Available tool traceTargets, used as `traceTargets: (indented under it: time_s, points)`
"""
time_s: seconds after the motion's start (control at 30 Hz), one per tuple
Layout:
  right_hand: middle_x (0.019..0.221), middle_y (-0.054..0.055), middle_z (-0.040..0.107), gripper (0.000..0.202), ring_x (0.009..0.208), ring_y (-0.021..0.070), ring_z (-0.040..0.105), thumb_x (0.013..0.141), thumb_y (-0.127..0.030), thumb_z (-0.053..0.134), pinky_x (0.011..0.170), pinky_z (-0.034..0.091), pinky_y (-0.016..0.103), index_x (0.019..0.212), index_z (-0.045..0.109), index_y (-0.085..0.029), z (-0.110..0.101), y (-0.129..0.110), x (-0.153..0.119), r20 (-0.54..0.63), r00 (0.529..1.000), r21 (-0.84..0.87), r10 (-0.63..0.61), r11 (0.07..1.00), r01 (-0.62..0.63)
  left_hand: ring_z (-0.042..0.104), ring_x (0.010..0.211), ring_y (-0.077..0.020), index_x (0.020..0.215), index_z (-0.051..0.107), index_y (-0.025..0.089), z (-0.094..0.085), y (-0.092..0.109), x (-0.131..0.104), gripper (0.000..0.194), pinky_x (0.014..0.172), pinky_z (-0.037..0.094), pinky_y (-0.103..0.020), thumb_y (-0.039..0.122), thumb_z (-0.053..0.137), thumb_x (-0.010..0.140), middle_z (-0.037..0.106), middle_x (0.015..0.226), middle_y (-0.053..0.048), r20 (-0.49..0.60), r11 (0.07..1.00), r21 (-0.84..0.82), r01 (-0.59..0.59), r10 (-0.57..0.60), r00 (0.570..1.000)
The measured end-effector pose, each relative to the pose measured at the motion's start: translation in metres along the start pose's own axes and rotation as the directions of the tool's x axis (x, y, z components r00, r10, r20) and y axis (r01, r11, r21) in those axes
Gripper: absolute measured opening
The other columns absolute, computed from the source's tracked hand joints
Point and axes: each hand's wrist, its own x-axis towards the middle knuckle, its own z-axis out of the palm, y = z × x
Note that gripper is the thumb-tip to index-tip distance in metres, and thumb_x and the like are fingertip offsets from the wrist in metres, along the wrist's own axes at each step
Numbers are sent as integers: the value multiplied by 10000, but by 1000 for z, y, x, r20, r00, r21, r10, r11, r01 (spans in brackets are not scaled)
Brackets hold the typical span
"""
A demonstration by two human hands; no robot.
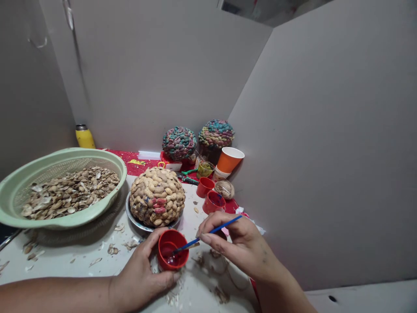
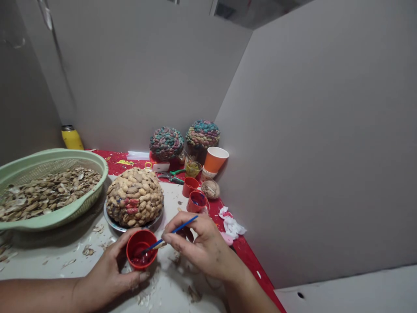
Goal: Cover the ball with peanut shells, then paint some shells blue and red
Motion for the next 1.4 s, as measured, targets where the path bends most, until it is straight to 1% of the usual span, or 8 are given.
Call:
traceTargets:
  time_s: [0.27,0.4,0.53,0.7,0.83,1.03,1.27,1.4]
  points:
    - [703,44,715,217,651,165,640,875,-377,711,594,506,260,772,716,-186,-2,2,5,-57,996,64,64,996,-60,659,1088,-265,1215,596,200,-1,0,-1,561,1009,501,-372,196,792,690,712,1176,-81,-26,998,-56,-10,8,1000]
    - [670,37,692,260,569,131,590,839,-419,753,518,472,229,775,710,-171,-2,15,6,-100,982,250,163,959,-134,663,1105,-260,1229,580,203,-1,-3,-1,572,1003,509,-353,260,809,707,710,1199,-83,-19,995,-104,0,-2,1000]
    - [572,-10,623,280,419,70,410,800,-420,795,378,330,186,757,678,-169,3,25,12,-174,944,468,280,867,-171,660,1140,-263,1261,553,208,-1,-7,-1,616,1000,513,-341,313,817,714,698,1251,-91,-12,982,-190,13,-15,1000]
    - [643,-8,668,269,429,66,435,745,-367,842,374,348,181,733,643,-186,13,26,23,-397,854,599,336,800,-36,664,1119,-265,1234,560,197,-1,-3,-1,609,992,516,-345,333,827,703,707,1215,-95,-16,981,-194,29,-32,999]
    - [611,-24,638,242,452,74,470,747,-354,846,406,391,186,747,670,-188,17,29,25,-472,818,566,328,824,-4,656,1128,-262,1236,554,198,-1,-1,0,601,1001,506,-340,315,816,708,700,1223,-94,-5,981,-192,24,-26,1000]
    - [647,-5,661,178,492,83,483,847,-344,775,446,402,192,810,688,-193,23,35,14,-455,854,469,251,883,-10,654,1110,-247,1231,559,209,0,-7,-3,584,999,496,-324,279,809,708,698,1202,-68,-1,992,-123,-5,5,1000]
    - [701,-6,681,78,543,83,544,883,-267,733,502,460,181,825,723,-216,34,25,7,-493,868,245,56,967,76,660,1088,-254,1235,577,199,-2,-9,-3,622,984,497,-328,264,838,675,700,1192,-67,48,996,-83,-34,38,998]
    - [806,7,738,59,536,77,564,883,-234,727,476,468,170,825,722,-227,29,21,7,-558,830,190,13,975,112,644,1127,-271,1253,568,195,-1,-10,-3,657,1004,485,-341,282,845,664,686,1234,-83,36,998,-63,-32,34,999]
